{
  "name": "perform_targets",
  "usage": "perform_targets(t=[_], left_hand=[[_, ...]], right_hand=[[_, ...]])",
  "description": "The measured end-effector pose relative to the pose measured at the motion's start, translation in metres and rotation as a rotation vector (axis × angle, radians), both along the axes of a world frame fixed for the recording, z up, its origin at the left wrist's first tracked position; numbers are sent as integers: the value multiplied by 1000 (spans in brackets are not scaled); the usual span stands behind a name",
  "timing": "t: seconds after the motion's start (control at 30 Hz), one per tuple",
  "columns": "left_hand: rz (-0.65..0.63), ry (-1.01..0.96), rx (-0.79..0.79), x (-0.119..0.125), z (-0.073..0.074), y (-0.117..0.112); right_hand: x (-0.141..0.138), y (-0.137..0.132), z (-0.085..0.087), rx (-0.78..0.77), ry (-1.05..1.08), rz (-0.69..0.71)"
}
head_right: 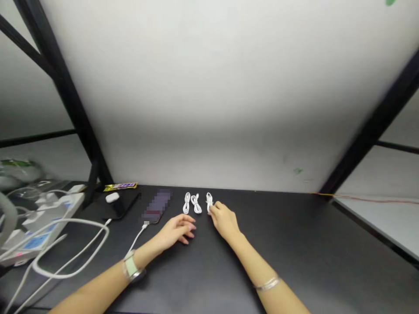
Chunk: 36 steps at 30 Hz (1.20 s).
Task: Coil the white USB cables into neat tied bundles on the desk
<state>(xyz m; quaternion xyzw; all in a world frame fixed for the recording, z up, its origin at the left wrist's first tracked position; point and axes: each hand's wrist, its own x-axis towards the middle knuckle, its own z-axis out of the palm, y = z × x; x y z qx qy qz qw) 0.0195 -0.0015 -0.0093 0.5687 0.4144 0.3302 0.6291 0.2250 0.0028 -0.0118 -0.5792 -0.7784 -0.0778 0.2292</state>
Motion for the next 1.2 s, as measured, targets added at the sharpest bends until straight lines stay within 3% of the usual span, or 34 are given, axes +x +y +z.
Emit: perform_targets(t=[0.17,0.33,0.4,0.8,1.2], left_hand=[[-6,8,10,0,0,0],[25,9,-39,2,-3,1],[34,29,-58,2,-4,2],[17,44,-12,2,-6,2],[6,52,-33,2,-10,5]], right_hand=[[-8,-4,2,50,18,-22],[-31,-11,8,47,-130,239],[-38,-14,8,14,-172,279],[-39,-20,0,-40,-93,85],[-37,-21,-1,-117,-37,104]])
